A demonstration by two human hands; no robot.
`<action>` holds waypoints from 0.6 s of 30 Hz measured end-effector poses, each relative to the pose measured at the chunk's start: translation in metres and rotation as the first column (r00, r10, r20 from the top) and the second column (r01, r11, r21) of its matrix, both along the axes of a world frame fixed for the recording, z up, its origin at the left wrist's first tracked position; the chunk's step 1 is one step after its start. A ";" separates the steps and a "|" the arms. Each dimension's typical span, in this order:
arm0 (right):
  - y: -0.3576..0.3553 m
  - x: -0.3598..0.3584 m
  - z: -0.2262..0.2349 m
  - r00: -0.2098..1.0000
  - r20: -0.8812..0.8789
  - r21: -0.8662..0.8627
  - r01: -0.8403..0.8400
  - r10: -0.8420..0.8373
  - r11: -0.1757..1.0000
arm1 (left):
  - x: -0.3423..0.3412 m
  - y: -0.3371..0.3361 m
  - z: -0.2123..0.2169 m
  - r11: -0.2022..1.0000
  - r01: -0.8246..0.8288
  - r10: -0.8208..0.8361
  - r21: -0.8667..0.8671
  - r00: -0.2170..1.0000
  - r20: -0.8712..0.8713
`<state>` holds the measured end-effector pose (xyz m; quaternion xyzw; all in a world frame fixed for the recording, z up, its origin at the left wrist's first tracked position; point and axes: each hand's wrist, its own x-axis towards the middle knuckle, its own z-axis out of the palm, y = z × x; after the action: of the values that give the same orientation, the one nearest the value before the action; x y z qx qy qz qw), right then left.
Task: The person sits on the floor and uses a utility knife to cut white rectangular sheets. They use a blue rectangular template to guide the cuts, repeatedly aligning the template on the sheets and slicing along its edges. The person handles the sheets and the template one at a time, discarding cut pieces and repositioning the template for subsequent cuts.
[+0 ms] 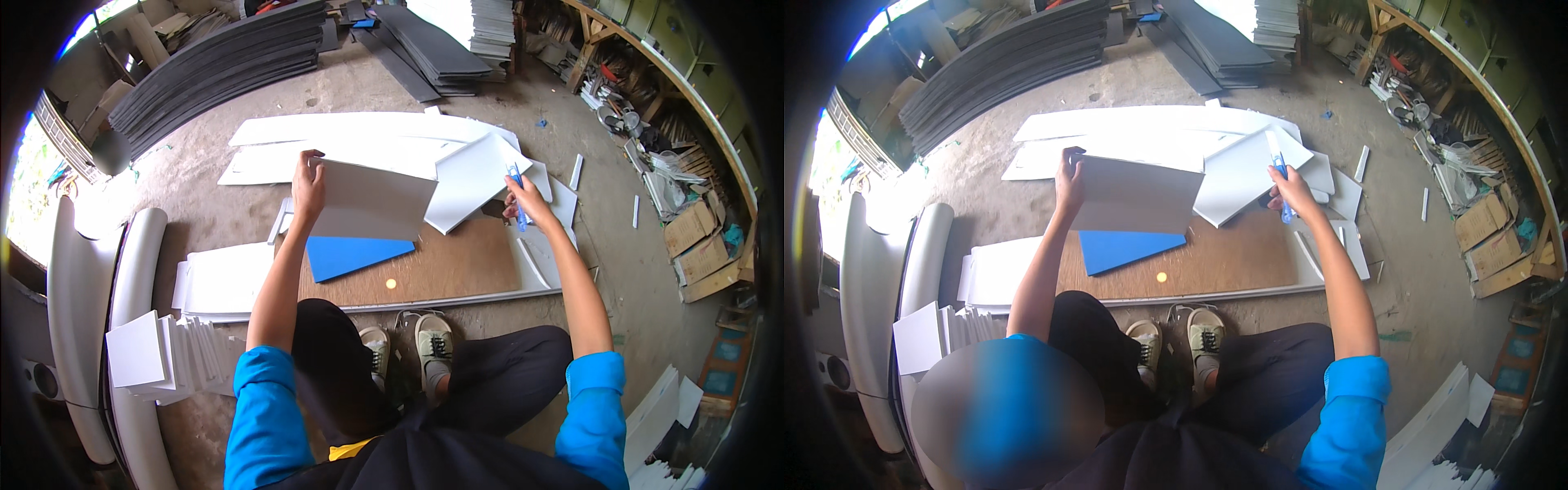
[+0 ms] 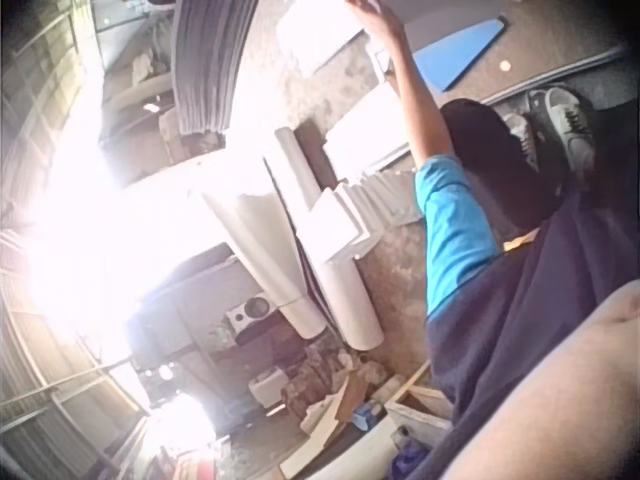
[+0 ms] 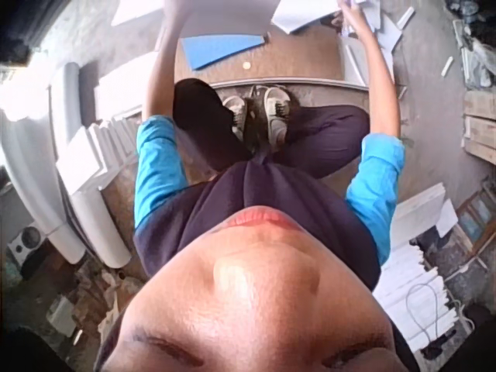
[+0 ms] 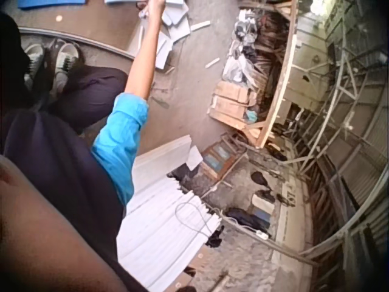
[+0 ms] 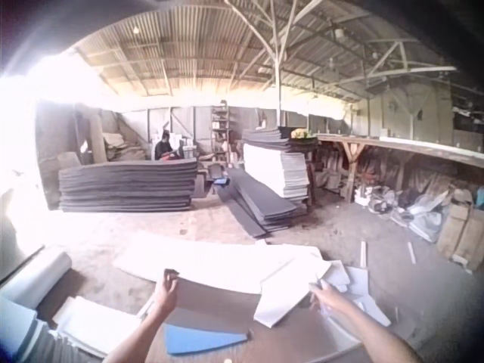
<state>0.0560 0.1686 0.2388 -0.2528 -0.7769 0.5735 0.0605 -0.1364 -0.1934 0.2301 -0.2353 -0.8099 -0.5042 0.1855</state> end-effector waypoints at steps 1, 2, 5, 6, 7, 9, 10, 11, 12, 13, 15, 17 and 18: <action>-0.004 -0.004 -0.002 0.999 -0.039 -0.048 0.016 -0.017 0.999 | 0.002 -0.001 0.003 0.999 -0.006 0.005 0.039 1.000 0.029; -0.012 -0.010 -0.006 0.996 -0.083 -0.099 0.029 -0.037 0.995 | 0.004 -0.002 0.006 0.996 0.016 -0.015 0.084 1.000 -0.010; -0.033 -0.024 -0.017 0.995 -0.087 -0.243 0.031 -0.053 0.970 | 0.011 -0.004 0.010 0.977 0.116 -0.124 0.178 0.992 0.034; -0.038 -0.028 -0.019 0.996 -0.063 -0.286 0.038 -0.058 0.957 | 0.019 -0.004 0.014 0.967 0.136 -0.156 0.216 0.985 0.078; -0.040 -0.032 -0.020 0.997 -0.038 -0.328 0.048 -0.063 0.943 | 0.019 -0.004 0.014 0.955 0.160 -0.184 0.251 0.980 0.073; -0.047 -0.042 -0.019 0.991 -0.101 -0.457 0.036 -0.092 0.889 | 0.019 -0.008 0.015 0.922 0.197 -0.230 0.332 0.971 0.062; -0.048 -0.043 -0.018 0.990 -0.116 -0.483 0.013 -0.079 0.875 | 0.017 -0.009 0.015 0.911 0.226 -0.253 0.345 0.967 0.035; -0.057 -0.045 -0.015 0.990 -0.129 -0.516 -0.016 -0.059 0.857 | 0.017 -0.010 0.013 0.924 0.197 -0.215 0.327 0.976 0.019; -0.062 -0.047 -0.012 0.991 -0.073 -0.518 0.057 -0.111 0.854 | 0.017 -0.009 0.012 0.932 0.172 -0.181 0.319 0.983 -0.001; -0.067 -0.047 -0.010 0.990 -0.083 -0.557 0.048 -0.114 0.829 | 0.017 -0.008 0.011 0.939 0.147 -0.148 0.312 0.989 -0.021; -0.086 -0.054 -0.001 0.988 -0.116 -0.633 0.005 -0.102 0.774 | -0.002 -0.019 -0.006 0.993 -0.105 0.104 -0.048 0.994 -0.027; -0.108 -0.063 0.013 0.962 -0.189 -0.685 0.013 -0.195 0.728 | -0.001 -0.008 -0.019 0.843 -0.427 0.383 -0.327 0.904 -0.190; -0.122 -0.067 0.026 0.946 -0.226 -0.683 0.016 -0.232 0.730 | 0.001 -0.007 -0.020 0.859 -0.313 0.286 -0.404 0.950 -0.128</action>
<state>-0.0115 0.0471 0.2645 -0.2206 -0.4802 0.8406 0.1192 -0.1354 -0.2001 0.2099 -0.1565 -0.9195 -0.2759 0.2323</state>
